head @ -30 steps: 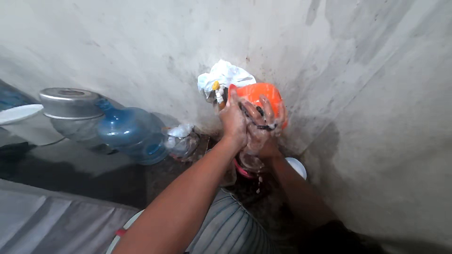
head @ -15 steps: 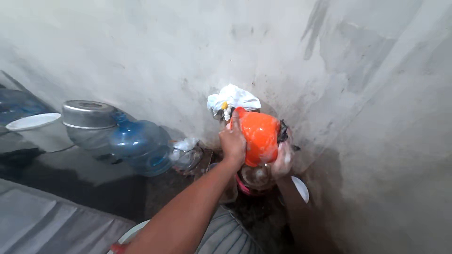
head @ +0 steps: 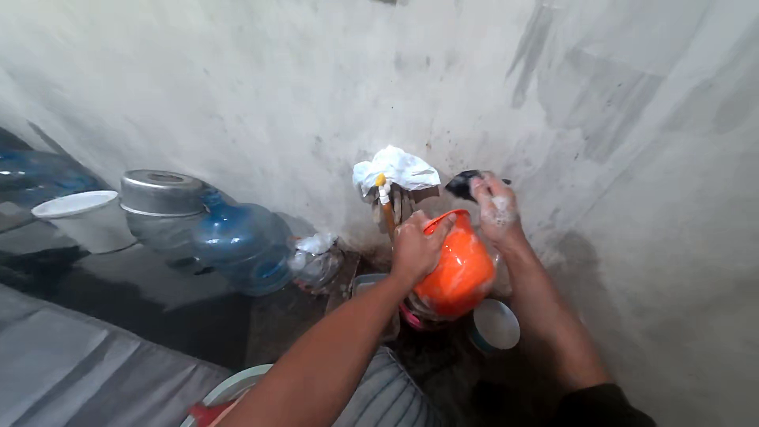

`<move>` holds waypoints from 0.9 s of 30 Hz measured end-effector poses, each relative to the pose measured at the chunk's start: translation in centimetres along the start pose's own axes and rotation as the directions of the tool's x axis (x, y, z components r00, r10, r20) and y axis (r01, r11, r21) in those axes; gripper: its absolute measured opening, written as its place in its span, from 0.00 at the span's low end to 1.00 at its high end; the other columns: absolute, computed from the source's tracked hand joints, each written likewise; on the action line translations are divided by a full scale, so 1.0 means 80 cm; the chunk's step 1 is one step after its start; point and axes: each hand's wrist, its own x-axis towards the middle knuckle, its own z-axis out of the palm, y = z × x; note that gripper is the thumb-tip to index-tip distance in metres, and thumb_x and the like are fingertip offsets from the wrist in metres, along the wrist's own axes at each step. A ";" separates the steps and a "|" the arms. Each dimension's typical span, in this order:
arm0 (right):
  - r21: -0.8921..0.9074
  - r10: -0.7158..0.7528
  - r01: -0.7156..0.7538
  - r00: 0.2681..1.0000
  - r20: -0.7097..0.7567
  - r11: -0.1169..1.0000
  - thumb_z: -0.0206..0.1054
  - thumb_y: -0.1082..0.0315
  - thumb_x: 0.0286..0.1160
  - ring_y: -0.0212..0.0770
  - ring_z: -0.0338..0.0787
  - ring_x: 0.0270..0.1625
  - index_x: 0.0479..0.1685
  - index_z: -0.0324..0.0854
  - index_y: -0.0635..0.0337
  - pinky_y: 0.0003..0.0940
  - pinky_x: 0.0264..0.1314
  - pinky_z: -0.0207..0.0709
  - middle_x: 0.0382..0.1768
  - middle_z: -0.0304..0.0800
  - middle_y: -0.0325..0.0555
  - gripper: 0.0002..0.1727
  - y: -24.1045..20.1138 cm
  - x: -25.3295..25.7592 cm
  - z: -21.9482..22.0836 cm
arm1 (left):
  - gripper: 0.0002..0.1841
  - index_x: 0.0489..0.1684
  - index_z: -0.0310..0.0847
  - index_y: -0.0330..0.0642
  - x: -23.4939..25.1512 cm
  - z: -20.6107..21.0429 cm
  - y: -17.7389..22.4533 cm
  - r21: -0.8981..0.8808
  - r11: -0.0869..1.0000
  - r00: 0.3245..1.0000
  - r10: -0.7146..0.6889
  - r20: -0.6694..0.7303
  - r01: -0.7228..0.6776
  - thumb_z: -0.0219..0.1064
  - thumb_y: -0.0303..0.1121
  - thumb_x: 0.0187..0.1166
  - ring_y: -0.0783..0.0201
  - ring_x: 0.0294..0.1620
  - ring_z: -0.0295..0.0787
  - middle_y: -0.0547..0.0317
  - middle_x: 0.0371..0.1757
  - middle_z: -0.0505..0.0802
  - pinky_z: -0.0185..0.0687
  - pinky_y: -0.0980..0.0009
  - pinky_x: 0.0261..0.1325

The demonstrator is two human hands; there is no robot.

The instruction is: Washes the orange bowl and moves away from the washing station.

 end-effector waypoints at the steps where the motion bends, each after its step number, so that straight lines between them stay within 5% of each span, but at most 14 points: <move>1: -0.032 -0.024 0.027 0.993 0.120 0.999 0.52 0.53 0.92 0.41 0.90 0.44 0.56 0.85 0.59 0.49 0.49 0.86 0.43 0.90 0.49 0.21 -0.006 -0.001 0.001 | 0.22 0.30 0.80 0.44 0.000 0.003 -0.002 -0.016 1.000 1.000 0.022 0.019 -0.021 0.72 0.55 0.78 0.58 0.32 0.84 0.56 0.28 0.85 0.82 0.53 0.39; 3: -0.155 -0.016 0.061 0.960 0.279 0.986 0.57 0.45 0.89 0.41 0.89 0.36 0.44 0.88 0.54 0.49 0.39 0.83 0.33 0.89 0.45 0.23 -0.022 -0.006 0.008 | 0.13 0.35 0.89 0.46 0.003 0.004 -0.004 -0.029 0.996 0.996 0.080 0.028 -0.079 0.76 0.46 0.76 0.63 0.36 0.90 0.60 0.33 0.93 0.87 0.54 0.45; 5: -0.177 -0.095 0.146 0.959 0.268 0.973 0.53 0.46 0.91 0.41 0.90 0.36 0.43 0.90 0.55 0.49 0.42 0.83 0.31 0.90 0.45 0.25 -0.021 -0.012 0.011 | 0.11 0.33 0.89 0.45 0.007 -0.001 -0.003 0.000 0.987 0.987 0.158 0.012 -0.158 0.78 0.43 0.75 0.63 0.34 0.90 0.61 0.31 0.93 0.85 0.53 0.43; 7: -0.108 -0.156 0.181 0.966 0.204 0.977 0.50 0.45 0.91 0.36 0.89 0.33 0.40 0.90 0.57 0.42 0.39 0.84 0.29 0.90 0.43 0.29 -0.010 -0.017 0.011 | 0.12 0.29 0.88 0.45 0.012 -0.007 0.003 -0.006 0.982 0.982 0.186 0.011 -0.186 0.80 0.43 0.72 0.63 0.32 0.89 0.61 0.29 0.91 0.85 0.55 0.41; 11: 0.224 0.011 -0.037 0.993 0.119 0.974 0.49 0.42 0.91 0.22 0.84 0.28 0.28 0.84 0.52 0.27 0.36 0.83 0.22 0.83 0.28 0.30 0.007 -0.005 0.007 | 0.16 0.23 0.86 0.43 0.025 -0.014 0.012 -0.248 0.957 0.989 0.145 -0.038 -0.150 0.83 0.43 0.67 0.68 0.28 0.87 0.62 0.25 0.90 0.85 0.65 0.38; 14: 0.402 0.200 -0.216 0.976 0.082 0.890 0.41 0.39 0.92 0.27 0.90 0.35 0.40 0.87 0.56 0.32 0.43 0.88 0.30 0.90 0.35 0.35 0.050 0.000 0.010 | 0.10 0.31 0.88 0.38 0.039 -0.025 0.018 -0.633 0.772 0.983 -0.062 -0.170 -0.061 0.78 0.35 0.74 0.65 0.33 0.94 0.58 0.32 0.95 0.93 0.64 0.44; 17: 0.466 0.353 -0.392 0.920 0.173 0.793 0.40 0.30 0.87 0.35 0.93 0.49 0.62 0.86 0.52 0.42 0.54 0.89 0.48 0.94 0.43 0.40 0.071 -0.037 0.014 | 0.14 0.34 0.88 0.40 0.056 -0.037 0.008 -0.811 0.585 0.911 -0.316 -0.264 -0.032 0.75 0.44 0.77 0.62 0.36 0.94 0.56 0.33 0.95 0.92 0.61 0.43; 19: 0.608 0.444 -0.454 0.878 0.180 0.651 0.44 0.27 0.84 0.35 0.93 0.48 0.65 0.82 0.46 0.38 0.46 0.90 0.49 0.93 0.40 0.37 0.067 -0.067 0.028 | 0.17 0.39 0.88 0.40 0.063 -0.041 -0.002 -0.856 0.516 0.871 -0.408 -0.273 -0.027 0.72 0.48 0.79 0.61 0.41 0.94 0.55 0.37 0.95 0.92 0.59 0.47; 21: 0.827 0.530 -0.367 0.842 0.101 0.426 0.48 0.33 0.86 0.39 0.92 0.56 0.73 0.77 0.43 0.43 0.54 0.89 0.57 0.92 0.40 0.32 0.057 -0.080 0.059 | 0.18 0.48 0.87 0.39 0.068 -0.037 -0.002 -0.913 0.401 0.853 -0.446 -0.271 -0.080 0.65 0.47 0.85 0.59 0.47 0.94 0.53 0.43 0.95 0.92 0.56 0.52; 23: 0.941 0.543 -0.176 0.840 -0.010 0.288 0.45 0.38 0.91 0.41 0.83 0.73 0.84 0.66 0.40 0.49 0.72 0.81 0.73 0.82 0.39 0.30 0.039 -0.084 0.086 | 0.21 0.55 0.82 0.40 0.068 -0.027 0.005 -0.949 0.284 0.859 -0.445 -0.255 -0.135 0.53 0.49 0.91 0.57 0.52 0.92 0.52 0.48 0.92 0.89 0.53 0.56; 27: 0.990 0.617 0.077 0.775 -0.133 0.117 0.35 0.32 0.89 0.40 0.70 0.85 0.88 0.58 0.35 0.51 0.84 0.68 0.83 0.70 0.35 0.35 -0.014 -0.067 0.107 | 0.29 0.62 0.80 0.45 0.051 0.005 0.025 -0.956 0.287 0.850 -0.484 -0.207 -0.069 0.40 0.58 0.93 0.58 0.54 0.91 0.53 0.51 0.92 0.88 0.52 0.54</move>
